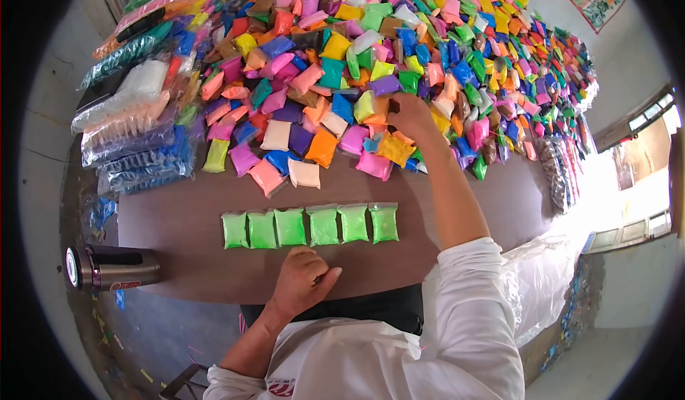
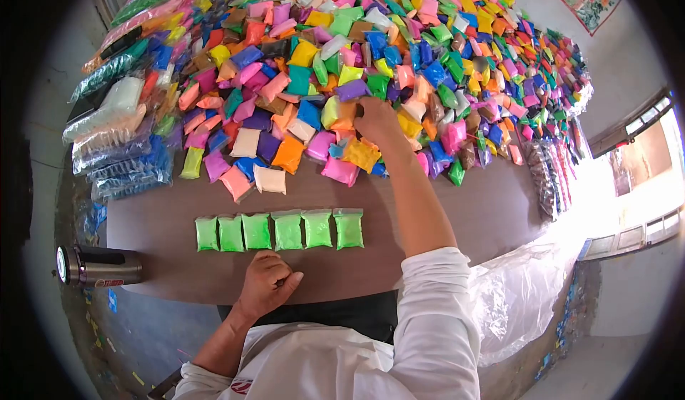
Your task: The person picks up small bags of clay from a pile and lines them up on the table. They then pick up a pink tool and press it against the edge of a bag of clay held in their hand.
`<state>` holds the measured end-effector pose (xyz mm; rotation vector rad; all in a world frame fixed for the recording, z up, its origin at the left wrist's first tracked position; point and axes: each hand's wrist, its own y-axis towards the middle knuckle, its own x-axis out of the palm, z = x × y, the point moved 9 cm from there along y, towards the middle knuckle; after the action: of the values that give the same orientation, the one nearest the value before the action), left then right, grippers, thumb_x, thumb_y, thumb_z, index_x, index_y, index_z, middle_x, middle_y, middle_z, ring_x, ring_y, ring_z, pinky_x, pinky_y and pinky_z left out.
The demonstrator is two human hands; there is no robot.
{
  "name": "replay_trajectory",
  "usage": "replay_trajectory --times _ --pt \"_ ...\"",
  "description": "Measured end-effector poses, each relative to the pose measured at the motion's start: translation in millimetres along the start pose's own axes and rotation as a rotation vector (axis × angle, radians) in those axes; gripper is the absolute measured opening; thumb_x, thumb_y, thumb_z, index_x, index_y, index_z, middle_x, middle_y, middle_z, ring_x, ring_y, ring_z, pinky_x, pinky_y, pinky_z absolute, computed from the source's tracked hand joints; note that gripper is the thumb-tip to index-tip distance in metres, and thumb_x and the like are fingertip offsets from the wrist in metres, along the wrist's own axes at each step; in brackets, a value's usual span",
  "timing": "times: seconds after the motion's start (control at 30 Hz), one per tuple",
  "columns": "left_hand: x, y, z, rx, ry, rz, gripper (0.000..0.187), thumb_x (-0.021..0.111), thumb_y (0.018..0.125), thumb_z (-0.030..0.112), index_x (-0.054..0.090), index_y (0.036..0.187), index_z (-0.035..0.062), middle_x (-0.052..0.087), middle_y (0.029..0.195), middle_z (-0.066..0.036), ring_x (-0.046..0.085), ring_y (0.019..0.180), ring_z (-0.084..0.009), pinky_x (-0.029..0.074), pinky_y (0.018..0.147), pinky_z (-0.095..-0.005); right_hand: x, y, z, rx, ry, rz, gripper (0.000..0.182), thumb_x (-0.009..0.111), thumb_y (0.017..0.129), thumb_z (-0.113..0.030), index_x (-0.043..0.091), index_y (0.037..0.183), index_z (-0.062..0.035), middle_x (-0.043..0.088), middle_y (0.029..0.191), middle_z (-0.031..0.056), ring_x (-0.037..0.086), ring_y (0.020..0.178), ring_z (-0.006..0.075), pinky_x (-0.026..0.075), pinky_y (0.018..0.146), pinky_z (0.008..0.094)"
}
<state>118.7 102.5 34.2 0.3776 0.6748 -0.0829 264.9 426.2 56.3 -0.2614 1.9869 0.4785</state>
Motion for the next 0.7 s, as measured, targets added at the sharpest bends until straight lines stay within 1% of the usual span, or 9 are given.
replay_trajectory --times 0.03,0.13,0.17,0.27,0.37,0.43,0.53,0.63,0.7 --pt "0 0 0 0.006 -0.001 0.004 0.023 0.071 0.078 0.014 0.056 0.062 0.0059 0.054 0.06 -0.006 0.056 0.065 -0.026 0.044 0.072 -0.0361 0 -2 -6 -0.019 -0.023 0.012 0.028 0.062 0.072 -0.013 0.064 0.098 -0.0039 0.066 0.094 0.0196 0.062 0.091 0.0378 0.05 0.079 0.0465" --pt "0 0 1 0.016 0.001 0.006 0.023 0.071 0.078 0.014 0.056 0.062 0.0058 0.054 0.06 -0.006 0.056 0.064 -0.0261 0.044 0.072 -0.0363 0 -6 -11 0.041 -0.133 0.055 0.037 0.066 0.069 -0.018 0.063 0.103 -0.0045 0.065 0.098 0.0202 0.062 0.094 0.0376 0.05 0.083 0.045" --pt "0 0 1 0.018 0.004 0.007 0.023 0.071 0.078 0.014 0.056 0.062 0.0057 0.054 0.06 -0.006 0.056 0.064 -0.0262 0.044 0.072 -0.0364 1 -6 -12 0.069 -0.129 0.054 0.036 0.065 0.07 -0.018 0.063 0.103 -0.0047 0.064 0.099 0.0204 0.061 0.096 0.0378 0.049 0.084 0.0456" --pt "-3 1 4 0.021 -0.013 0.058 0.032 0.07 0.079 0.015 0.049 0.057 0.0061 0.047 0.056 -0.008 0.053 0.063 -0.0284 0.043 0.071 -0.0386 4 -4 -7 0.141 -0.108 0.031 0.033 0.063 0.074 -0.017 0.062 0.105 -0.0052 0.061 0.103 0.0208 0.059 0.101 0.0383 0.048 0.087 0.047" --pt "-3 0 4 0.014 -0.003 0.058 0.032 0.069 0.079 0.016 0.049 0.057 0.006 0.048 0.057 -0.008 0.054 0.064 -0.0283 0.043 0.072 -0.0385 9 -1 1 0.167 -0.105 -0.014 0.033 0.063 0.074 -0.018 0.062 0.105 -0.0052 0.06 0.107 0.0213 0.058 0.103 0.0385 0.047 0.088 0.0478" --pt "-3 -1 4 0.014 -0.005 0.068 0.031 0.069 0.08 0.016 0.05 0.057 0.006 0.048 0.057 -0.008 0.054 0.064 -0.0282 0.043 0.072 -0.0382 4 -6 -8 0.162 -0.139 -0.026 0.033 0.063 0.074 -0.019 0.062 0.104 -0.005 0.058 0.11 0.0216 0.057 0.104 0.0389 0.046 0.089 0.0482" --pt "-4 0 5 0.01 -0.005 0.069 0.031 0.069 0.08 0.016 0.05 0.057 0.006 0.049 0.057 -0.008 0.054 0.065 -0.0282 0.043 0.072 -0.038 -1 -10 -22 0.17 -0.24 0.02 0.034 0.064 0.072 -0.021 0.063 0.103 -0.0063 0.061 0.11 0.0177 0.058 0.104 0.0378 0.046 0.089 0.0462" --pt "-4 -1 5 0.011 -0.011 0.072 0.031 0.069 0.08 0.016 0.05 0.057 0.0059 0.049 0.058 -0.008 0.054 0.065 -0.0281 0.043 0.072 -0.0379 -5 -10 -20 0.151 -0.161 0.177 0.029 0.062 0.075 -0.02 0.064 0.1 -0.0062 0.063 0.104 0.0177 0.061 0.099 0.0373 0.047 0.086 0.0474" --pt "-6 -1 5 0.01 -0.01 0.08 0.031 0.069 0.08 0.017 0.05 0.057 0.0058 0.05 0.059 -0.008 0.054 0.066 -0.028 0.043 0.072 -0.0379 -3 -10 -21 0.135 -0.154 0.166 0.025 0.059 0.078 -0.018 0.063 0.098 -0.0041 0.063 0.1 0.0203 0.062 0.094 0.0388 0.048 0.082 0.0486"
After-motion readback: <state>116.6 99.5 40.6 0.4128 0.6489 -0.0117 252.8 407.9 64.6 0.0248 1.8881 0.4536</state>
